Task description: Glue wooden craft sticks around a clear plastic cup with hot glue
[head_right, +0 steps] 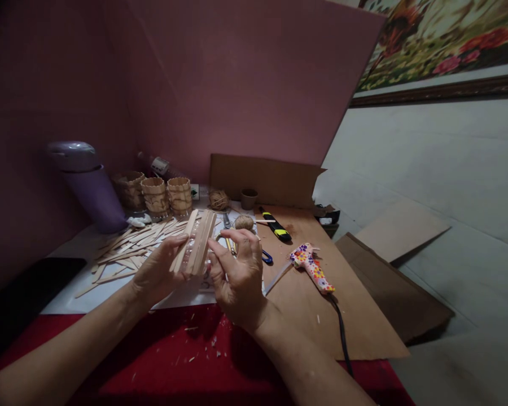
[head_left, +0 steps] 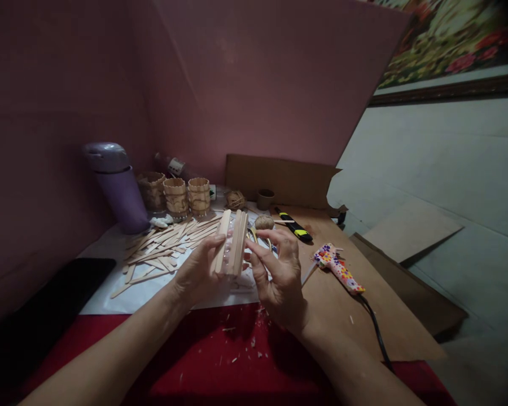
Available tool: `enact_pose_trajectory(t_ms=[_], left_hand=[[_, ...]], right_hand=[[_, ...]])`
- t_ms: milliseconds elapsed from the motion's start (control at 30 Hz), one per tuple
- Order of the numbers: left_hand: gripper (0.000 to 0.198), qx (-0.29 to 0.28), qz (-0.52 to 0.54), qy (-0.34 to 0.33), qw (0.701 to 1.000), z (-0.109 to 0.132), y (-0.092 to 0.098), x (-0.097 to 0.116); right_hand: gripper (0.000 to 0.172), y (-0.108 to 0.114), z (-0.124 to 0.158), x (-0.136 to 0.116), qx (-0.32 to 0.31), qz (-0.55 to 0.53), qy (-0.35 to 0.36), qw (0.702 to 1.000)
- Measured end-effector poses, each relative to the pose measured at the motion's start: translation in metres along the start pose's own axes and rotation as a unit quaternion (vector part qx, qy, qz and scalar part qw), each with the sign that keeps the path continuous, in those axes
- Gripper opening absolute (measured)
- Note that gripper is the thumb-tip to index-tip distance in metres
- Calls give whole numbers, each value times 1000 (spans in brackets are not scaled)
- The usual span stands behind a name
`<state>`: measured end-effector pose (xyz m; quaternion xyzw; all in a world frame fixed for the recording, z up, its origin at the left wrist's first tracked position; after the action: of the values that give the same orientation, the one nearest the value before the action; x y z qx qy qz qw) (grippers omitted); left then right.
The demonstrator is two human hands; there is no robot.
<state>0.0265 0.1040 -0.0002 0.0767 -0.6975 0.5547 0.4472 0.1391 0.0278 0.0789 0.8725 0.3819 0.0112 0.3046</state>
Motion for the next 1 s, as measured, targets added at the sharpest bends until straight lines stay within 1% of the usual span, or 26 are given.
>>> enact_pose_trajectory(t_ms=[100, 167, 267, 367, 500, 633, 700, 833, 933, 1000], left_hand=[[23, 18, 25, 1, 1000, -1, 4, 0], [25, 9, 33, 16, 999, -2, 3, -2], [28, -7, 37, 16, 999, -3, 0, -2], [29, 3, 35, 2, 999, -3, 1, 1], [32, 11, 47, 13, 999, -3, 1, -1], [37, 0, 51, 15, 999, -5, 2, -3], [39, -3, 46, 17, 999, -5, 2, -3], [38, -11, 34, 18, 999, -6, 2, -5], [36, -13, 29, 5, 999, -6, 2, -2], [33, -8, 35, -4, 999, -7, 3, 0]], right_hand=[[36, -7, 1, -2, -28, 10, 15, 999], [38, -10, 1, -3, -36, 14, 17, 999], [39, -8, 1, -2, -31, 13, 11, 999], [39, -8, 1, -4, -29, 11, 17, 999], [38, -13, 1, -7, -45, 9, 34, 998], [44, -12, 2, -8, -47, 9, 34, 998], [47, -11, 2, -11, -52, 3, 46, 998], [49, -11, 2, -17, -62, -5, 70, 996], [51, -10, 1, -16, -57, 1, 61, 996], [48, -7, 0, -15, -47, 3, 51, 998]])
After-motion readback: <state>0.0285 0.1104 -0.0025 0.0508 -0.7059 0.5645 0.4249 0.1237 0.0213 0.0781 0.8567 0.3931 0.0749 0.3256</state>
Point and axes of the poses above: each hand's wrist, its own z-axis away from the middle knuckle, its own y-axis out of the back of the hand, x = y × z, the point moved 9 cm from there along -z, towards the middle knuckle, and after that the axes turned 10 degrees about -x, right-handed, at the moved point
